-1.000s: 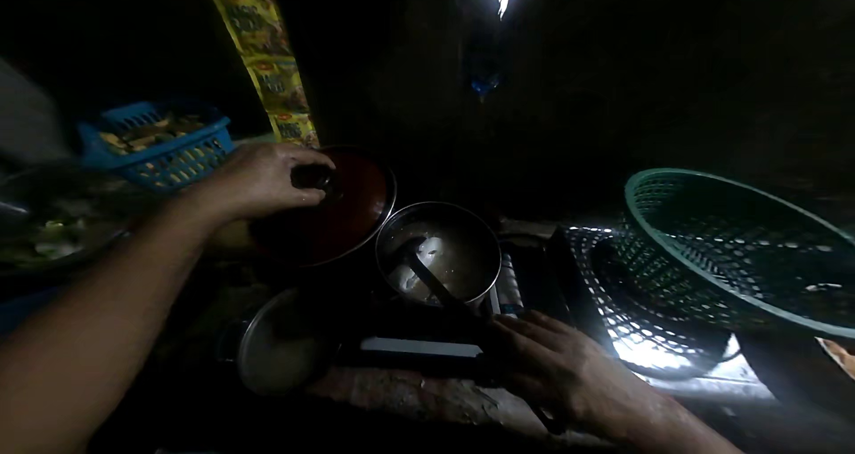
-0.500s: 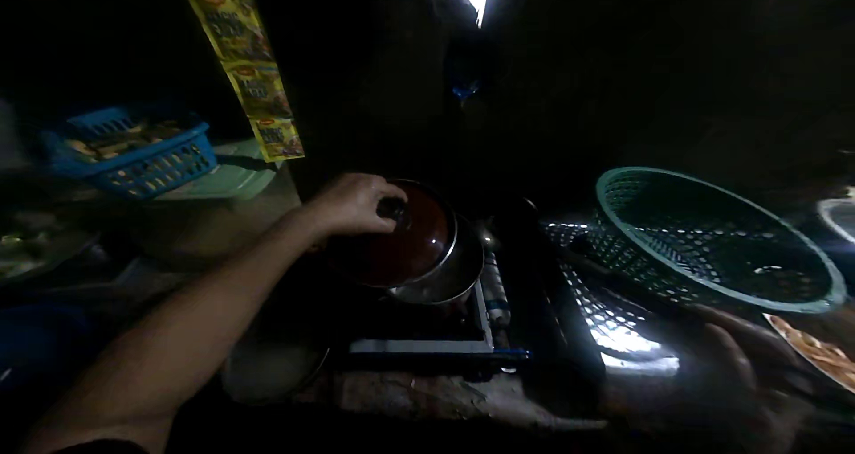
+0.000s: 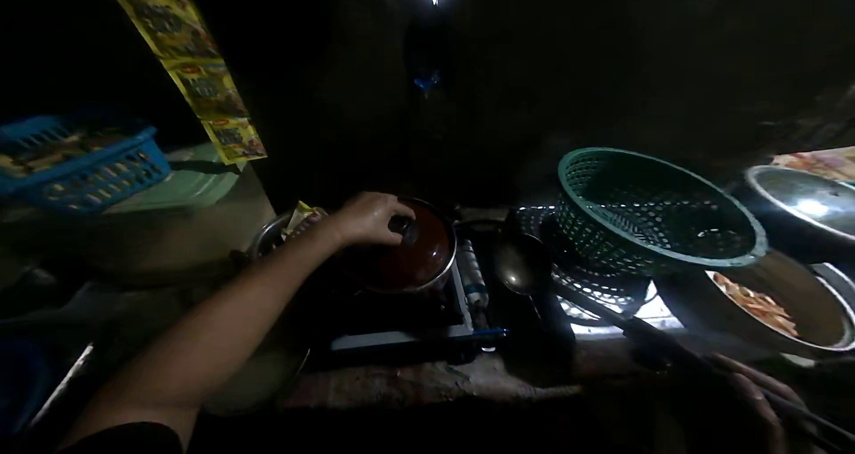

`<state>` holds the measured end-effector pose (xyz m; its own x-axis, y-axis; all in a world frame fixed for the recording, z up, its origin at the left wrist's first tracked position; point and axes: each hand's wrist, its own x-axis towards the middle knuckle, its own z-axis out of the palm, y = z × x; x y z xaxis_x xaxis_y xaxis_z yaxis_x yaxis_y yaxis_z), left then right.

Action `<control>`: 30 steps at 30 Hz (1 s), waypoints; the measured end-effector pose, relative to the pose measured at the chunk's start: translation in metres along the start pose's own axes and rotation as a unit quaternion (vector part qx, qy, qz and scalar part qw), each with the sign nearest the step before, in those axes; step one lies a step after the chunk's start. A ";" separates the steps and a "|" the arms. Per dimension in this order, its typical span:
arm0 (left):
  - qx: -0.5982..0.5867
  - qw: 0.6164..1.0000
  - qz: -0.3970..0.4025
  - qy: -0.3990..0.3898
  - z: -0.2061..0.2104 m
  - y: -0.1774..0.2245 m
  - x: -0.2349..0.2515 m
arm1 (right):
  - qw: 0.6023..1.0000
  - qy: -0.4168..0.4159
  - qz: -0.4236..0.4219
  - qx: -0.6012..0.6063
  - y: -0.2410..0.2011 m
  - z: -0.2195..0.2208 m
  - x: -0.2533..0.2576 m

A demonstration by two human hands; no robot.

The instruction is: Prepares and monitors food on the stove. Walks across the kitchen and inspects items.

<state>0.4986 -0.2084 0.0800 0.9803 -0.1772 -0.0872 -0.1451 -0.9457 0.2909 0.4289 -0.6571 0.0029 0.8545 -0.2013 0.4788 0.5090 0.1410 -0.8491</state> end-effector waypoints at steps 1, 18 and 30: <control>-0.001 1.000 -0.003 -0.006 0.000 -0.001 0.001 | 1.000 -0.002 0.000 -0.003 -0.001 0.000 -0.002; -0.007 0.999 -0.014 -0.040 -0.014 -0.005 -0.005 | 0.989 -0.118 0.080 0.039 -0.008 0.010 -0.024; 0.006 0.947 -0.002 0.320 -0.084 -0.106 -0.335 | 0.859 -0.285 0.406 0.130 -0.047 0.218 -0.194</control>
<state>0.1971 -0.0256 0.1580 0.8611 0.0243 0.5079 -0.1386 -0.9498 0.2804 0.2618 -0.4138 -0.0017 0.8133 0.5612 -0.1533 -0.3354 0.2371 -0.9117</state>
